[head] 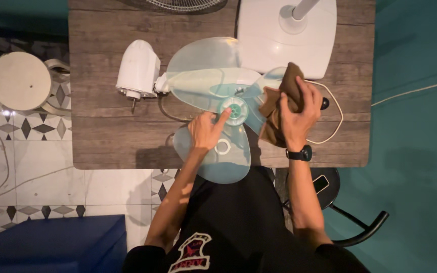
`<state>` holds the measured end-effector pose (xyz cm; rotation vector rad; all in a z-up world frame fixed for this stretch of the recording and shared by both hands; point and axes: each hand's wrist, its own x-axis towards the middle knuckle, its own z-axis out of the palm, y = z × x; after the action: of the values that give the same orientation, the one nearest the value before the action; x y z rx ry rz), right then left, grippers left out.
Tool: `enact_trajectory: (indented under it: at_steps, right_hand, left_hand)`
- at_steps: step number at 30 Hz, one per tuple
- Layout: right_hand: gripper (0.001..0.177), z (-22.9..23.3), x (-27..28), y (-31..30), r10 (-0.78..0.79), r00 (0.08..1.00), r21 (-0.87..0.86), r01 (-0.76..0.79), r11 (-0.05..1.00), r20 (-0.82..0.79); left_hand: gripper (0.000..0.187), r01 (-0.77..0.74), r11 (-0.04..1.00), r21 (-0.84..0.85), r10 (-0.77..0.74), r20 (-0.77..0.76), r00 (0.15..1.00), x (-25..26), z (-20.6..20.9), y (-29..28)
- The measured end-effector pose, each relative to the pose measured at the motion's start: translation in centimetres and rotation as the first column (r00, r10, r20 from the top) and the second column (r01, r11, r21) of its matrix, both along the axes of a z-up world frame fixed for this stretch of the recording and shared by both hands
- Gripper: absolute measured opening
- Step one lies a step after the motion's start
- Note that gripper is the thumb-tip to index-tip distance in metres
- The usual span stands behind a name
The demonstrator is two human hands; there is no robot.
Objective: The person wipes the blades and cage of a standing fan using a brown cloth. They clean each blade individually, then wipe the metal cage thoroughly. The fan remains disassembled on the table throughout the clip.
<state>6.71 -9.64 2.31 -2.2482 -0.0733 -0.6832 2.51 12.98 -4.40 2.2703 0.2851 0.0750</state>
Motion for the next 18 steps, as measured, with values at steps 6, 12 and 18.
enact_trajectory:
  at_steps: [6, 12, 18]
  right_hand:
    - [0.045, -0.7, -0.5, 1.1, 0.288, 0.957, -0.267, -0.269, 0.925, 0.036]
    - [0.048, -1.1, 0.6, 0.8, -0.084, 0.996, -0.106, 0.083, 0.991, -0.013]
    - [0.047, -1.9, -0.2, 0.1, 0.238, 0.970, -0.282, -0.217, 0.935, 0.043]
  left_hand:
    - [0.066, 0.016, 0.987, -0.160, -0.040, -0.147, 0.988, 0.8, 1.6, -0.3]
    - [0.065, 0.017, 0.998, -0.065, -0.016, 0.025, 1.000, 0.6, 1.9, -0.5]
    - [0.068, 0.040, 0.988, -0.148, -0.061, -0.143, 0.988, 0.4, 2.5, -0.7]
